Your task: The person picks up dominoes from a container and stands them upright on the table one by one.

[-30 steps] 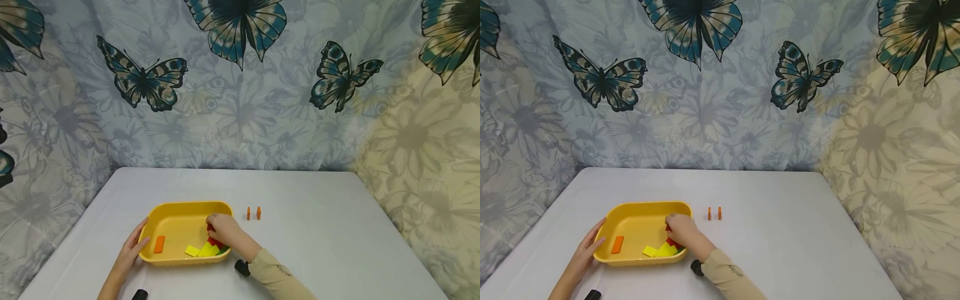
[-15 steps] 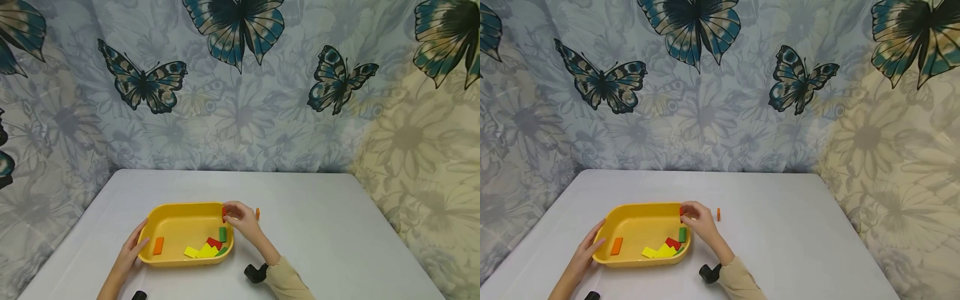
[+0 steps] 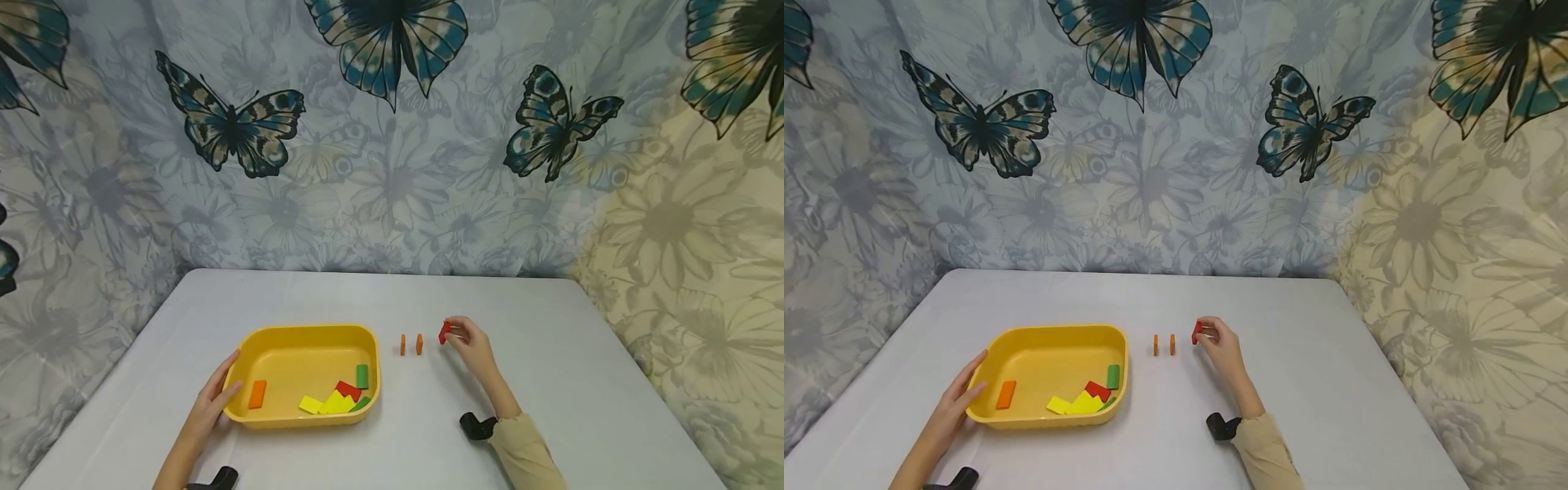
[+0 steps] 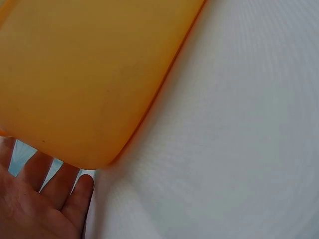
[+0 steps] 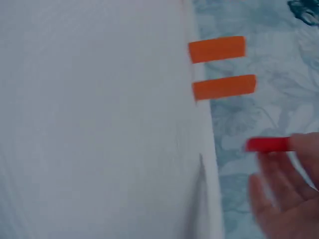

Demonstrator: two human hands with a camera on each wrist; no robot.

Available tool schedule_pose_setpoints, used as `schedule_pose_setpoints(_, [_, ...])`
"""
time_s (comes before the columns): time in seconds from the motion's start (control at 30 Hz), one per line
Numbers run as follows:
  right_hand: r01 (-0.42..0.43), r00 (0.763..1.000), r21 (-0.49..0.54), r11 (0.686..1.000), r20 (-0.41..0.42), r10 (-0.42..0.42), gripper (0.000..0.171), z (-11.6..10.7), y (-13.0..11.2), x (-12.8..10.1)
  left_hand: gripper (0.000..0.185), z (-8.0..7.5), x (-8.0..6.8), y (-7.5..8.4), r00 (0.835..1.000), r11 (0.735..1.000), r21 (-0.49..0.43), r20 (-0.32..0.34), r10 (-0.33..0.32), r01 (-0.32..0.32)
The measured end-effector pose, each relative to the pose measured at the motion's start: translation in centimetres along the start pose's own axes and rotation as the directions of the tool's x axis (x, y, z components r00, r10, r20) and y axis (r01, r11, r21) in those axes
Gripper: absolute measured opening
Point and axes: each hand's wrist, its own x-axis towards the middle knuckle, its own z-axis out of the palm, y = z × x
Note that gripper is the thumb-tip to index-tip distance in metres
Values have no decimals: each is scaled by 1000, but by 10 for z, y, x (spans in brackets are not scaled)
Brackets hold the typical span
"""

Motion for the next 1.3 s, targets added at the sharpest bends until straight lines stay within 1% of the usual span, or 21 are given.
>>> schedule_pose_setpoints(0.1, [-27, 998, -18, 999, 52, 28, 26, 1, 28, -2, 51, -1, 1, 0, 1000, 1000, 7, 0, 18, -18])
schedule_pose_setpoints(0.17, [-16, 998, -12, 1000, 65, 17, 26, 2, 38, -3, 51, 1, 1, 0, 1000, 1000, 6, 1, 24, -24])
schedule_pose_setpoints(0.23, [12, 998, -7, 1000, 69, -11, 25, 1, 43, -2, 51, 2, 2, 0, 1000, 1000, 0, 2, 27, -27])
schedule_pose_setpoints(0.37, [31, 996, -6, 999, 82, -31, 24, 2, 33, -3, 51, 2, 3, -1, 1000, 1000, 3, -5, 18, -18])
schedule_pose_setpoints(0.5, [46, 995, -14, 999, 91, -45, 26, 3, 31, -2, 51, 2, 5, -2, 999, 999, 9, -8, 34, -34])
schedule_pose_setpoints(0.67, [7, 997, 20, 1000, 79, -8, 28, 2, 31, -1, 50, 1, 8, -6, 997, 997, -3, 5, 72, -72])
schedule_pose_setpoints(0.73, [-12, 997, 28, 1000, 80, 10, 28, 2, 32, -1, 50, 2, 8, -7, 997, 997, -8, 9, 77, -77])
schedule_pose_setpoints(0.93, [-28, 997, 11, 1000, 74, 27, 28, 4, 33, -2, 51, 2, 7, -9, 999, 999, -1, 0, 44, -44])
schedule_pose_setpoints(1.1, [-22, 997, 6, 1000, 78, 22, 35, 5, 42, -2, 51, 1, 4, -9, 1000, 1000, -6, 2, 17, -17])
schedule_pose_setpoints(1.3, [-19, 996, 8, 1000, 89, 19, 50, 4, 62, 3, 51, -1, 5, -7, 999, 999, -13, 11, 45, -45])
